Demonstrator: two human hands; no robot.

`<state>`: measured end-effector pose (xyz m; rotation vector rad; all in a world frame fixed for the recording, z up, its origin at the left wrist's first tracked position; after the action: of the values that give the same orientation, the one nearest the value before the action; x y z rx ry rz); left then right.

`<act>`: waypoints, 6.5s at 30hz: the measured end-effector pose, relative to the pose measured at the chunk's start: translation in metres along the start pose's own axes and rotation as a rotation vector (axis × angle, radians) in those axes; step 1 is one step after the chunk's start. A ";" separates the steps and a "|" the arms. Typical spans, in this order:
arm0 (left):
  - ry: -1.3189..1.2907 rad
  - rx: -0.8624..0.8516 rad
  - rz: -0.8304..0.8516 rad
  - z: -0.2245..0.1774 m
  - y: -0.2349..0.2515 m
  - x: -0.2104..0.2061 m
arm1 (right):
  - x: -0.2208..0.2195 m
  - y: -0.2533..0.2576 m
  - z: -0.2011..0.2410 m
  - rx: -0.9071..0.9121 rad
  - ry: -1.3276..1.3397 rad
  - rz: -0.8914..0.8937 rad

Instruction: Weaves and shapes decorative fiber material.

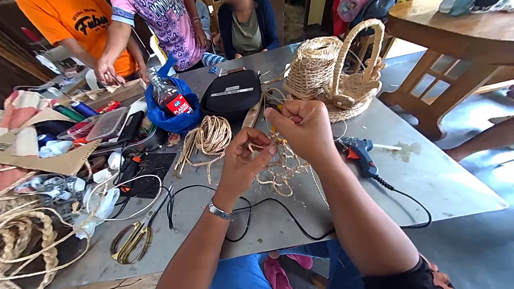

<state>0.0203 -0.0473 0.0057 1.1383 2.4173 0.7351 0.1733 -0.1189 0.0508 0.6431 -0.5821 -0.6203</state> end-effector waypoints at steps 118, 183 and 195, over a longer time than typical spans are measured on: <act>-0.185 0.258 -0.252 0.005 0.010 0.024 | 0.001 0.018 -0.033 -0.224 0.227 0.400; 0.491 -0.261 0.147 -0.057 -0.033 -0.098 | 0.097 -0.060 0.062 0.039 -0.234 0.035; 0.164 -0.434 -0.208 -0.096 -0.110 -0.127 | 0.151 -0.114 0.096 -0.176 -0.125 0.053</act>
<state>-0.0186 -0.2357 0.0295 0.6686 2.2943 1.2436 0.1727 -0.3292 0.0802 0.4248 -0.6512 -0.6570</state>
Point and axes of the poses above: each hand's wrist, its own y-axis towards the middle knuckle, its own x-axis out of the back of the hand, z = x × y, the point moved 1 cm from there along y, towards the middle knuckle, and after that the axes turned 11 degrees about -y, right-handed, at the moved point
